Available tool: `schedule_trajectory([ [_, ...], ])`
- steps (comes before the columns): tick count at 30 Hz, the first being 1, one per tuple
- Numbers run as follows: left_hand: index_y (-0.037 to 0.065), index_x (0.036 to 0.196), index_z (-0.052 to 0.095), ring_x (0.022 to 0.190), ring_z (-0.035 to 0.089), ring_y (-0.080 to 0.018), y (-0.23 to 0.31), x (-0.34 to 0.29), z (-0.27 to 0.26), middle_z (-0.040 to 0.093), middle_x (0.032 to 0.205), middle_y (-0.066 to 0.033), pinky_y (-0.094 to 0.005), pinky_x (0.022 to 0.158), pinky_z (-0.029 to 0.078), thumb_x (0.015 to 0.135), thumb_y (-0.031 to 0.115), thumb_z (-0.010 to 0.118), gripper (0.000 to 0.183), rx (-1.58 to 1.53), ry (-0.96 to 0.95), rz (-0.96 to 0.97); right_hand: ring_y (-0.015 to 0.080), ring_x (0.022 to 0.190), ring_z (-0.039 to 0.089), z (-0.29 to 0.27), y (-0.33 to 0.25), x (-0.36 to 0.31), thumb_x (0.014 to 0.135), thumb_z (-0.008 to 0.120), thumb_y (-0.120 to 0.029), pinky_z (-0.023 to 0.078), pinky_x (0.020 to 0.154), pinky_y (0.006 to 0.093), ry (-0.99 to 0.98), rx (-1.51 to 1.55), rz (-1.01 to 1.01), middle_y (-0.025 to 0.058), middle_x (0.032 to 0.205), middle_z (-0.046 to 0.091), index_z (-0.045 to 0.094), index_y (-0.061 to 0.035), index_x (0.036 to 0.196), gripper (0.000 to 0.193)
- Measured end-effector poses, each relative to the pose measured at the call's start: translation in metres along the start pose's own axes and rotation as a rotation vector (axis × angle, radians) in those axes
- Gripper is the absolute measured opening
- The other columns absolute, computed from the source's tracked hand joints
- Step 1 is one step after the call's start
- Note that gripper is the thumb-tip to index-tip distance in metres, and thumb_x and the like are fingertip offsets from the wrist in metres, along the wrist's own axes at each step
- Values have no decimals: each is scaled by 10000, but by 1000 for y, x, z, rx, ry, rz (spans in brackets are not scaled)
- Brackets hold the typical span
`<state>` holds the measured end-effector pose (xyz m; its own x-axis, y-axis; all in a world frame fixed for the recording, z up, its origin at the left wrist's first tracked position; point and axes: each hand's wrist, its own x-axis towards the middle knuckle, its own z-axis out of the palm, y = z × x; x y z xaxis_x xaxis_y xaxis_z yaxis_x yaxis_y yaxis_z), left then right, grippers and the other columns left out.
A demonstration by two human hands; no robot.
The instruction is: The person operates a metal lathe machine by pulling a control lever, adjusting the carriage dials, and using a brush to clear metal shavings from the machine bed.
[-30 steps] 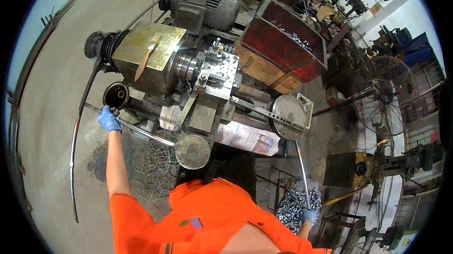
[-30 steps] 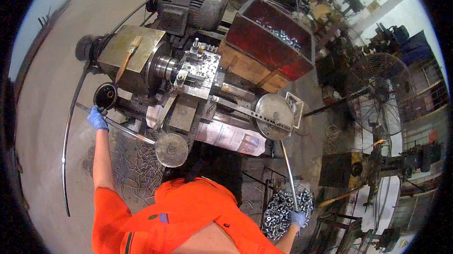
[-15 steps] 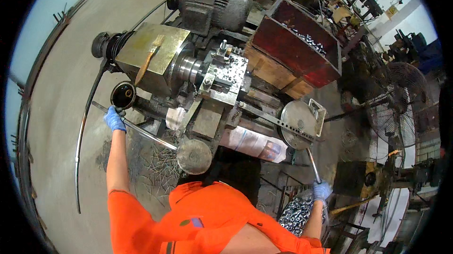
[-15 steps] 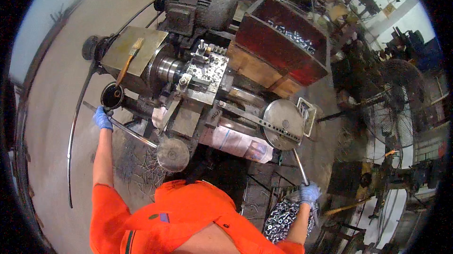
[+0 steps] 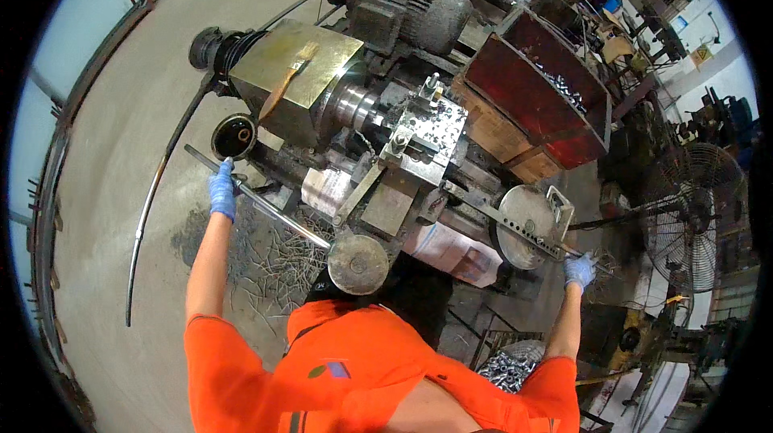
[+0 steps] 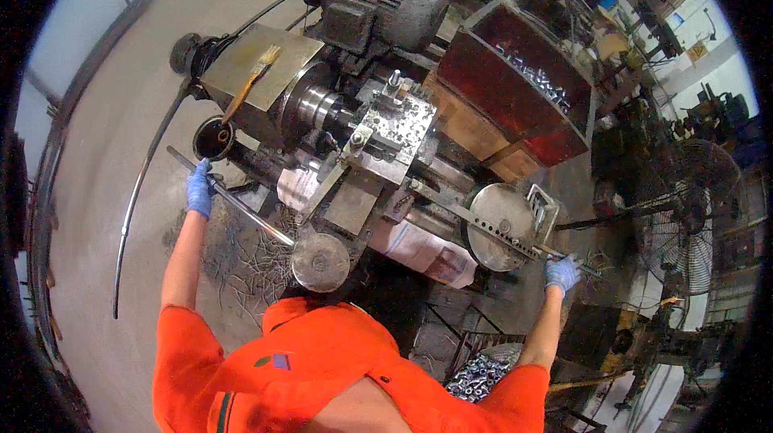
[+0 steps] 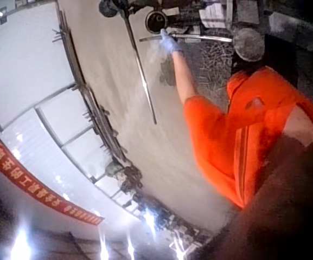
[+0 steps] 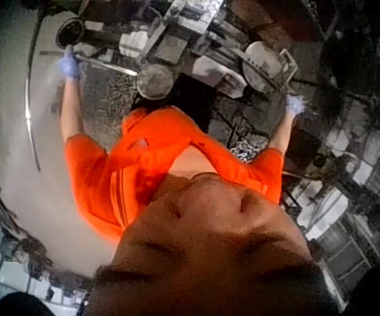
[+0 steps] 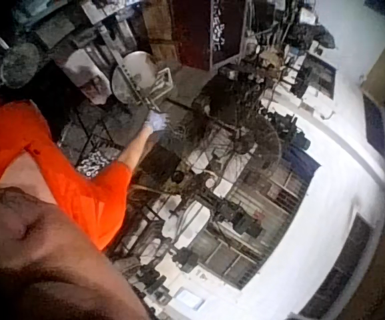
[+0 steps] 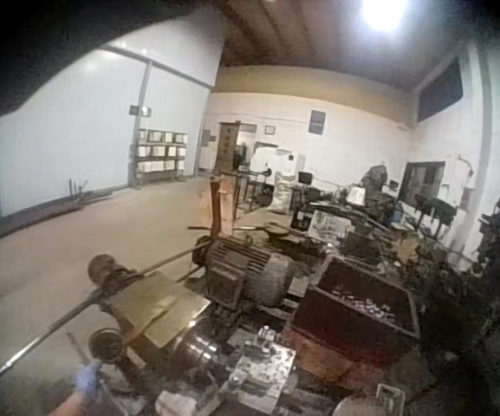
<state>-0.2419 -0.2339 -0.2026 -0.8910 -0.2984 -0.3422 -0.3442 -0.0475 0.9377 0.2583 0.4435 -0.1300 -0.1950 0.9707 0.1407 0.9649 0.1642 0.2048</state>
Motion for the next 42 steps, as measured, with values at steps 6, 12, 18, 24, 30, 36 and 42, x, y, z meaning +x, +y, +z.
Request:
schedule_trajectory([
  [6,59,921,603,578,608,-206,-27,11,-55,616,709,-81,-311,480,499,857,475,523,427,-83,-194,-16,346,1007,564,9,21,-91,732,681,-349,450,850,379,88,485,-187,234,1097,573,546,37,1126,568],
  [12,84,910,628,721,630,-276,-39,-25,-17,658,842,-122,-387,627,495,809,408,539,350,1548,-401,682,148,698,635,81,49,-159,738,706,-199,491,688,284,-196,862,-78,117,800,682,672,8,887,256],
  [18,102,853,658,830,619,-335,-50,-13,10,664,829,-113,-423,775,468,799,424,517,355,1256,-501,520,158,678,650,35,1,-207,738,706,-206,499,681,286,-297,916,-230,121,767,682,676,6,848,241],
  [24,129,870,681,860,630,-310,-119,-20,20,665,883,-123,-408,730,497,772,430,517,357,1440,-298,690,128,695,627,24,-22,-230,752,702,-167,494,682,274,-370,810,-290,102,789,683,666,23,867,225],
  [30,124,877,672,878,622,-319,-81,2,1,652,931,-143,-421,751,492,769,384,538,311,1638,-566,606,153,702,645,29,-22,-229,730,720,-171,497,691,267,-313,833,-293,116,799,684,669,28,853,239],
  [36,76,1031,617,910,612,-327,30,-72,-54,641,954,-166,-417,780,472,824,367,547,364,1437,-562,497,148,697,642,34,-8,-249,734,718,-174,497,691,270,-420,887,-224,117,799,683,665,37,856,249],
  [42,77,1093,604,808,638,-299,133,-189,11,650,901,-157,-369,725,484,845,307,541,344,634,-782,624,127,683,626,26,-22,-238,742,716,-180,493,661,273,-379,907,-290,106,784,682,662,36,852,249],
])
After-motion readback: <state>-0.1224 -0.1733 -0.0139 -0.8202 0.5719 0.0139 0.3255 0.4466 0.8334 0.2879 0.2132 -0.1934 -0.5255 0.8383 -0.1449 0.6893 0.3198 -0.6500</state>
